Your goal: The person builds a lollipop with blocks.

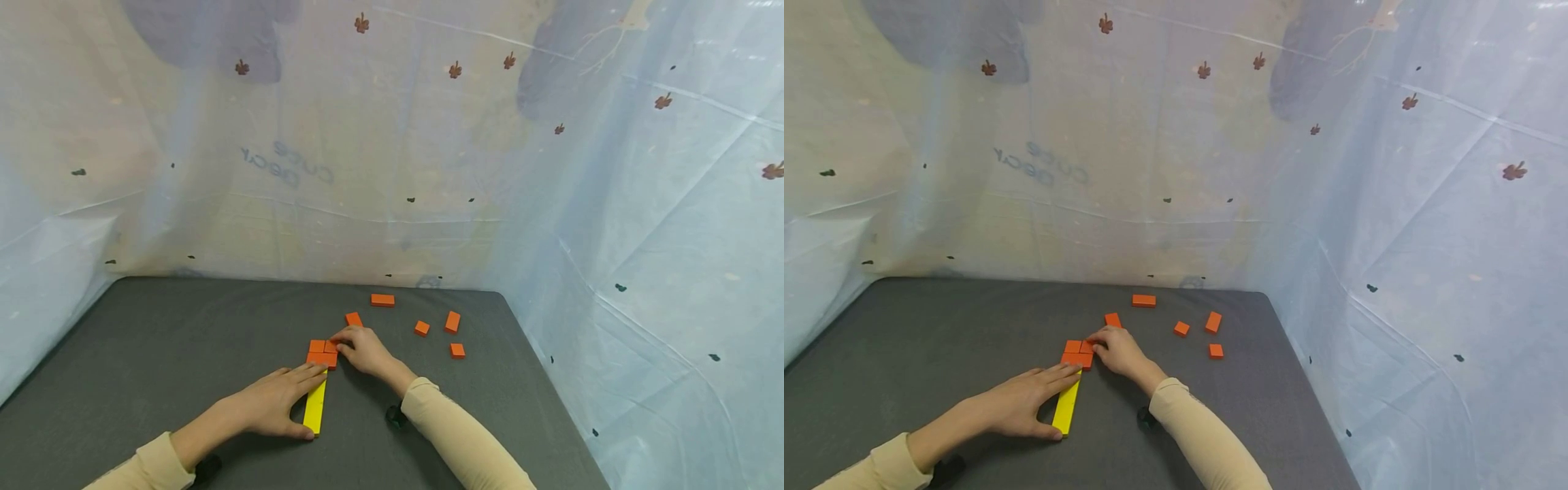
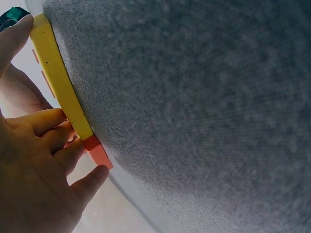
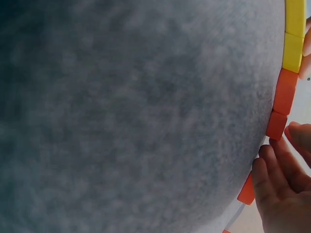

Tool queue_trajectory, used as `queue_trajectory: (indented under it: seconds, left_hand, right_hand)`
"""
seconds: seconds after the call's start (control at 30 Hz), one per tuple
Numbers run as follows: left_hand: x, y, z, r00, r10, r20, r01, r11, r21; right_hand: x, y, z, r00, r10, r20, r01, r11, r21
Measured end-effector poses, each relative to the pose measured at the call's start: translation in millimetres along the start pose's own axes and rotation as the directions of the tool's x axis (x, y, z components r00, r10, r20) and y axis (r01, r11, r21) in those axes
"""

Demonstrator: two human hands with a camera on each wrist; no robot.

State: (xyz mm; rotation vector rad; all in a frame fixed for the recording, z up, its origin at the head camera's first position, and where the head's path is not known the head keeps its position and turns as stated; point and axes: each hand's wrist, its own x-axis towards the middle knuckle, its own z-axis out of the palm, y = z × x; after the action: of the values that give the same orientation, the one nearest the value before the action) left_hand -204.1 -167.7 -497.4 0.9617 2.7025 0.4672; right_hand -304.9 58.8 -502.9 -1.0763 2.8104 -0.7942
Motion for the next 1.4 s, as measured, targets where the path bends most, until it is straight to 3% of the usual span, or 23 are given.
queue_trajectory:
  seconds: [0.37, 1.03, 1.4]
  left_hand:
    - [0.8, 0.3, -0.5, 1.000, -0.006, 0.010, 0.006, 1.000, 0.005]
    - [2.2, -2.1, 0.3, 1.000, -0.006, 0.010, 0.006, 1.000, 0.004]
    - [0.1, -0.3, -1.2, 1.000, 0.007, 0.008, -0.007, 1.000, 0.004]
  right_hand:
    - [1.8, -1.0, 1.3, 0.999, 0.033, 0.018, -0.033, 0.999, -0.017]
    - [1.3, -2.0, 0.1, 1.000, 0.026, 0.011, -0.025, 0.999, -0.038]
    - [0.2, 5.2, -11.1, 0.999, 0.025, -0.024, -0.025, 1.000, 0.011]
